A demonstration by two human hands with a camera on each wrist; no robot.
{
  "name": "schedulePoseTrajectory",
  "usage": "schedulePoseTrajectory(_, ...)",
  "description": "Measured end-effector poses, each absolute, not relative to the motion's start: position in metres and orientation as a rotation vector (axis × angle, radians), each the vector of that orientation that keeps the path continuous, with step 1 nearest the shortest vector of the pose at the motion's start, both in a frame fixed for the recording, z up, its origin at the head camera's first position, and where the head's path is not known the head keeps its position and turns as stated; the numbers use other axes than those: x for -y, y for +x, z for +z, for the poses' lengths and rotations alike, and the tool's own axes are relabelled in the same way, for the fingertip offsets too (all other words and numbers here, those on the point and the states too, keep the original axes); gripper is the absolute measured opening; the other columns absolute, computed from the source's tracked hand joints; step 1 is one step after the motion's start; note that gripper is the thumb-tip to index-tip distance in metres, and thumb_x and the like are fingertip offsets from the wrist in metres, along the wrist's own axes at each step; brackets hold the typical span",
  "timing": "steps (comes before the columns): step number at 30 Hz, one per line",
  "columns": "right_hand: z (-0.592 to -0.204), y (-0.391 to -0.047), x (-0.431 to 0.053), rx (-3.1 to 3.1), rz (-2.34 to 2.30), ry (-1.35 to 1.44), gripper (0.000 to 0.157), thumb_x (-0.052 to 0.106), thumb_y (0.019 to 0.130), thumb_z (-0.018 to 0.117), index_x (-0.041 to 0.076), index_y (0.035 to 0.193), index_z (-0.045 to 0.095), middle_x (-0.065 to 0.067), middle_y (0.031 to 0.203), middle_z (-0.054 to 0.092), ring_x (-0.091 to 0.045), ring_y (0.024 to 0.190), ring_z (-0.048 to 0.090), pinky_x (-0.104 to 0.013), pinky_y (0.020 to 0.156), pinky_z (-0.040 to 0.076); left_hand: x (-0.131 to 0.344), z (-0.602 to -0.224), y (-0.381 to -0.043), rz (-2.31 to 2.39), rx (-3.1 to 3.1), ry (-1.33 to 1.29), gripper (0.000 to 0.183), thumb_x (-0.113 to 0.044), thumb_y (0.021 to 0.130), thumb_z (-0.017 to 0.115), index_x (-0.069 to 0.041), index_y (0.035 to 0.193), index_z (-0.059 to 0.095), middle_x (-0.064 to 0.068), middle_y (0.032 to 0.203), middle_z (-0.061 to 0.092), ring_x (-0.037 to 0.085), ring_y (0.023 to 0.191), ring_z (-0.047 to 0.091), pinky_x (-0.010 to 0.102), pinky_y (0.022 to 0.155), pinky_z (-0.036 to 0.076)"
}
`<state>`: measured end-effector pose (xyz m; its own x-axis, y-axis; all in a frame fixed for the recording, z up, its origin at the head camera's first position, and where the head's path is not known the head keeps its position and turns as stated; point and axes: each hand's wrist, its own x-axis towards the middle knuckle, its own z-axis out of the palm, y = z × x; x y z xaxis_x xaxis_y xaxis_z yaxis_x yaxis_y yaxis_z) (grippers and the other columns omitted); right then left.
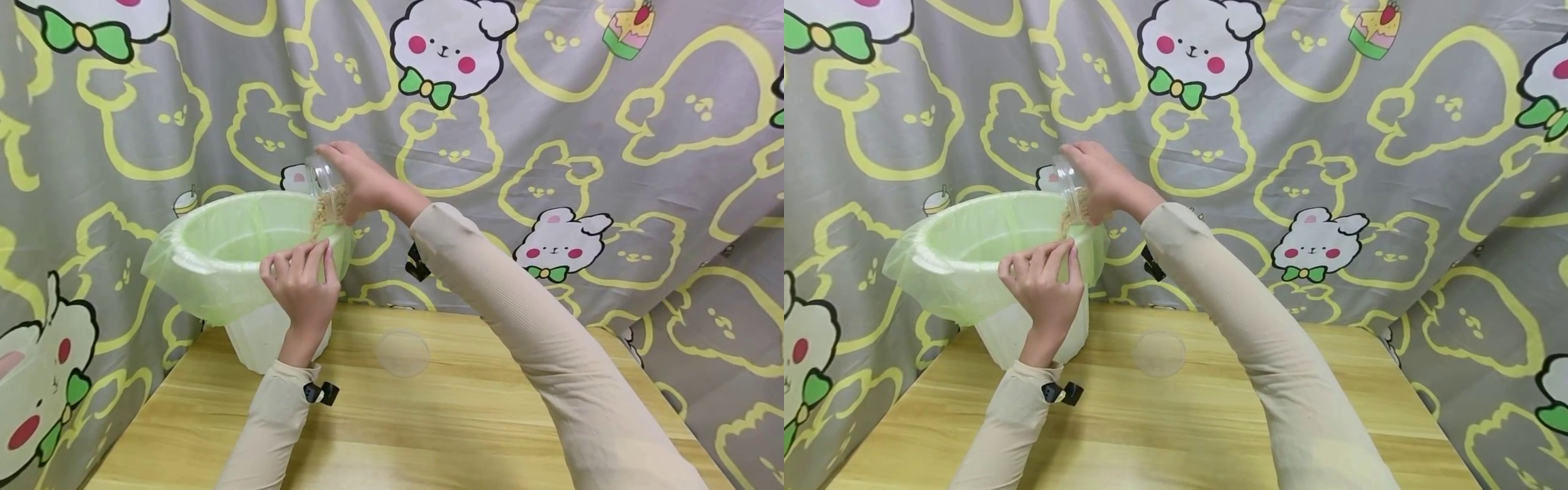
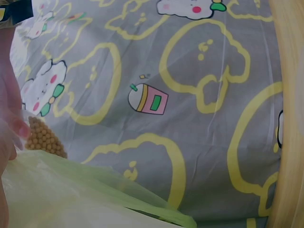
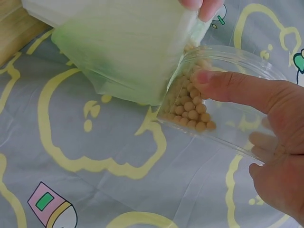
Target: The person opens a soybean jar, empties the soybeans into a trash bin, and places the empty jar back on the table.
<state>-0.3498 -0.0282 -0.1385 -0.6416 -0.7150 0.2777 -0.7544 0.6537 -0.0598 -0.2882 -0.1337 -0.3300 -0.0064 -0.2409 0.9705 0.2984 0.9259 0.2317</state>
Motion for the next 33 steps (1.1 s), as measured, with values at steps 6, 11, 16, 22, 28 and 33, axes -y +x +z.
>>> schedulePoseTrajectory(6,-0.138,-0.347,0.032,2.610,0.186,1.223,0.124,0.000,0.056,0.093,0.008,0.160,0.026,-0.014,0.163,0.030,-0.029,0.153,0.024,-0.034,0.122,0.033,0.134,-0.331,-0.287,-0.427,1.521,-0.045,0.014,-0.017,0.096,0.070,-0.008,0.097,0.080,0.009,0.093,0.076,0.036,0.087,0.057,0.053,0.097,0.035)
schedulePoseTrajectory(11,-0.139,-0.345,0.035,2.569,0.133,1.233,0.121,-0.001,0.057,0.092,0.008,0.159,0.029,-0.012,0.161,0.034,-0.028,0.152,0.027,-0.033,0.123,0.030,0.134,-0.332,-0.286,-0.435,1.517,-0.042,0.014,-0.017,0.095,0.070,-0.008,0.097,0.080,0.009,0.093,0.076,0.036,0.087,0.057,0.054,0.097,0.035)
schedulePoseTrajectory(16,-0.141,-0.344,0.036,2.522,0.099,1.252,0.114,-0.006,0.060,0.086,0.007,0.159,0.030,-0.011,0.159,0.036,-0.027,0.151,0.028,-0.034,0.124,0.029,0.133,-0.332,-0.286,-0.444,1.513,-0.041,0.013,-0.017,0.095,0.071,-0.008,0.097,0.081,0.009,0.093,0.076,0.036,0.086,0.056,0.053,0.097,0.035)
schedulePoseTrajectory(22,-0.142,-0.343,0.042,2.506,0.003,1.240,0.113,-0.002,0.064,0.086,0.009,0.160,0.029,-0.009,0.161,0.034,-0.025,0.152,0.025,-0.031,0.125,0.025,0.134,-0.332,-0.287,-0.452,1.508,-0.045,0.012,-0.015,0.094,0.071,-0.008,0.097,0.081,0.009,0.093,0.076,0.035,0.086,0.056,0.053,0.098,0.035)
schedulePoseTrajectory(28,-0.144,-0.341,0.046,2.437,-0.086,1.278,0.100,-0.004,0.071,0.075,0.009,0.159,0.029,-0.009,0.161,0.034,-0.027,0.153,0.025,-0.032,0.126,0.024,0.134,-0.331,-0.289,-0.455,1.505,-0.049,0.010,-0.012,0.092,0.072,-0.008,0.096,0.080,0.008,0.093,0.076,0.035,0.085,0.055,0.053,0.098,0.034)
schedulePoseTrajectory(33,-0.144,-0.337,0.047,2.388,-0.141,1.297,0.093,-0.012,0.075,0.064,0.009,0.159,0.031,-0.010,0.162,0.034,-0.029,0.155,0.024,-0.032,0.127,0.022,0.133,-0.330,-0.289,-0.455,1.516,-0.052,0.012,-0.014,0.094,0.070,-0.008,0.097,0.080,0.009,0.094,0.076,0.035,0.086,0.056,0.053,0.098,0.034)
